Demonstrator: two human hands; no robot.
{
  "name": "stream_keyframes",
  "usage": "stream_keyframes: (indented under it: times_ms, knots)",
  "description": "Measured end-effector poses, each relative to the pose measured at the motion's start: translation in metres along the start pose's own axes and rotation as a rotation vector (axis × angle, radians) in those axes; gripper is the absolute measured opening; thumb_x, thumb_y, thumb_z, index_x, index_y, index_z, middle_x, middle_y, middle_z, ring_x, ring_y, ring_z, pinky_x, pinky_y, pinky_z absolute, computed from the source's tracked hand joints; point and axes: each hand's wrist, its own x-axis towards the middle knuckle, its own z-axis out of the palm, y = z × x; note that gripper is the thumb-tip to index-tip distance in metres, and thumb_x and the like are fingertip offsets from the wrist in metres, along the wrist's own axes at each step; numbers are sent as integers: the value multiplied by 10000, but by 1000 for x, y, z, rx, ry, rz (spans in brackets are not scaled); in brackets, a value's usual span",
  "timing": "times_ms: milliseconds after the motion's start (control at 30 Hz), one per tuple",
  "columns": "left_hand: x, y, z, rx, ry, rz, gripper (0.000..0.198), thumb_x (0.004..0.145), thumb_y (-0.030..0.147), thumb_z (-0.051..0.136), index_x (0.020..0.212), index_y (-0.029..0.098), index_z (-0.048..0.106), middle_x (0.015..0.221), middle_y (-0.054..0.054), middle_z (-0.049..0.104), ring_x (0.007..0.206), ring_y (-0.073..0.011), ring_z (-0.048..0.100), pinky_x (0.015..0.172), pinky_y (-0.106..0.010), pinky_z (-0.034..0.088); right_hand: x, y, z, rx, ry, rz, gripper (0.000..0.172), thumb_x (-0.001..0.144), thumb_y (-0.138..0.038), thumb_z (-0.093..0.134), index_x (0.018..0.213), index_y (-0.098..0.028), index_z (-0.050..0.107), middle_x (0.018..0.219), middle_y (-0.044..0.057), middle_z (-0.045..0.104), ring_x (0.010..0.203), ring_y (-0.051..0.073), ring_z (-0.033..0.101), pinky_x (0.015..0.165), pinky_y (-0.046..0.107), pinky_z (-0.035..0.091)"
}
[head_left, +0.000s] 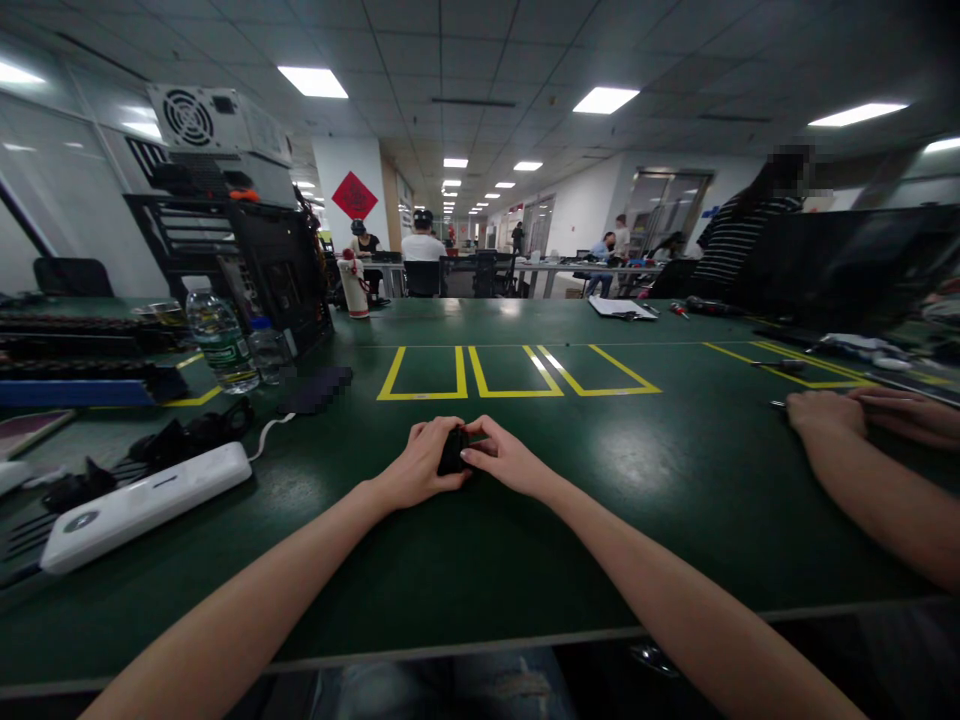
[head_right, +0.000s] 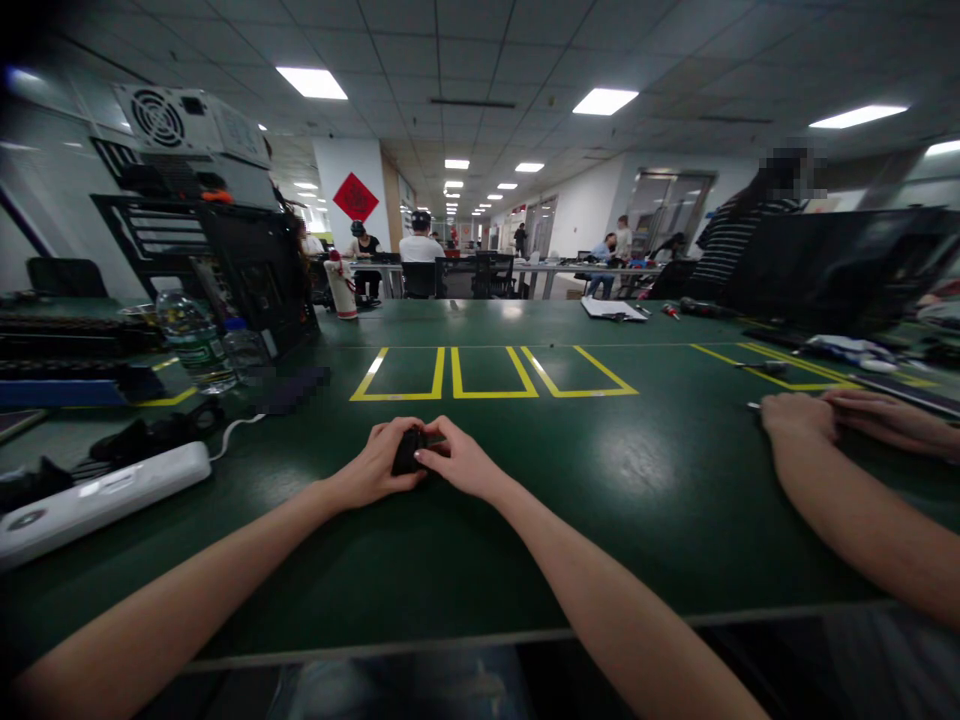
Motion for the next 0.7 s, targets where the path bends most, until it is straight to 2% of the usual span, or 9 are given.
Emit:
stream_keyframes:
  times_ms: [100,300,533,700]
  knots:
    - [0,0,0,-3,-6,-5,532,712,286,550,1168,219,283,1080,-63,449,1020,-217,436,926,-407,263,-2,-3,0,-9,2,-19,282,724,-255,557,971,-207,428,1014,25,478,965,163,508,821,359,443]
    - [0,0,0,4,-1,-7,540,704,296,562,1165,224,290,1084,-61,449,1025,-221,436,920,-410,269,-2,-5,0,-28,32,-45,180,765,-278,500,920,-199,452,937,13,493,946,151,508,841,360,427]
    - [1,-1,1,-3,7,-6,562,700,291,565,1177,227,274,1085,-60,452,1029,-222,433,922,-407,264,0,0,0,-22,41,30,321,755,-286,516,1049,-199,422,1007,56,502,902,161,536,793,367,447]
    - [0,0,1,1,3,-5,540,705,294,556,1167,223,285,1078,-59,450,1019,-218,438,919,-407,266,0,1,-1,12,7,-8,263,733,-259,542,971,-187,456,993,39,505,921,163,532,810,355,440]
